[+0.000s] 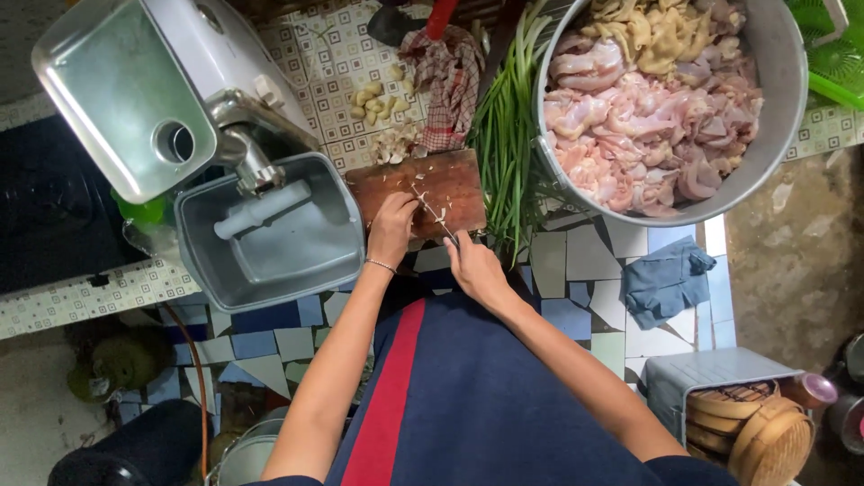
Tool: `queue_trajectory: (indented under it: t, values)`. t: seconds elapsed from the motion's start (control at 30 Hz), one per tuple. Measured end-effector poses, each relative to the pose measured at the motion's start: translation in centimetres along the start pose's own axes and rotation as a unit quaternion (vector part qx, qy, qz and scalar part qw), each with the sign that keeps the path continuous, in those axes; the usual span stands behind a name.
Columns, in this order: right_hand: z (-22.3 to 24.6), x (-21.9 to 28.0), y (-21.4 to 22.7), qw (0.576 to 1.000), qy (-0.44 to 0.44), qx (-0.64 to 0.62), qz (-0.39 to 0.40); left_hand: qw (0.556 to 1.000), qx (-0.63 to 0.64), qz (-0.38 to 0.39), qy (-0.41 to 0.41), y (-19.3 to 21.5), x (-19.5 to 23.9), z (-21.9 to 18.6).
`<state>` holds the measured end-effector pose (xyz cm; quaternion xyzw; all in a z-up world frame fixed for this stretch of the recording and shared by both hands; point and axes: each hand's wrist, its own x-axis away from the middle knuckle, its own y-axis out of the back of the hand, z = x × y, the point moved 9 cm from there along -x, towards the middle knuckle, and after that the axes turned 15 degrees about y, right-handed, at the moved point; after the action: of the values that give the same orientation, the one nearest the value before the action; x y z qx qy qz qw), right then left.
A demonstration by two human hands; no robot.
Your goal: Peeling garlic cloves by hand and then chopping them into small pieces using a kitchen knife on a wooden cutting board.
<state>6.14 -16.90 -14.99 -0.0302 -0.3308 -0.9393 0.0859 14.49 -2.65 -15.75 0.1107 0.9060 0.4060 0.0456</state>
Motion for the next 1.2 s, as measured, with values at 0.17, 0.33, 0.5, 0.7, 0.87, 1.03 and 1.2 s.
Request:
queue_trajectory:
  t: [0.17, 0.33, 0.5, 0.7, 0.87, 1.03, 1.2]
  values:
    - [-0.5, -0.5, -0.4, 0.998, 0.023, 0.059, 0.004, 1.0, 0.001, -0.005, -0.003, 0.4, 0.0, -0.9]
    - [-0.5, -0.6, -0.2, 0.997, 0.025, 0.065, 0.018, 1.0, 0.005, -0.018, 0.002, 0.8, 0.2, -1.2]
    - [-1.0, 0.0, -0.2, 0.999, 0.031, 0.006, 0.027, 0.999, 0.002, -0.038, -0.007, 0.8, 0.5, -1.2]
    - [-1.8, 2.8, 0.3, 0.997, 0.006, 0.063, 0.044, 0.999, 0.0, -0.04, -0.016, 1.1, 0.7, -1.2]
    - [-2.2, 2.1, -1.1, 0.999, 0.012, 0.042, 0.01, 0.998, 0.027, -0.049, -0.011, 0.8, 0.7, -0.9]
    - [-2.4, 1.1, -2.3, 0.998, -0.015, 0.054, 0.005, 0.998, 0.028, -0.046, -0.012, 0.8, 0.7, -0.2]
    - [-3.3, 3.3, -1.1, 0.994, -0.061, 0.08, 0.05, 0.998, 0.03, -0.062, -0.01, 1.3, 0.6, -1.0]
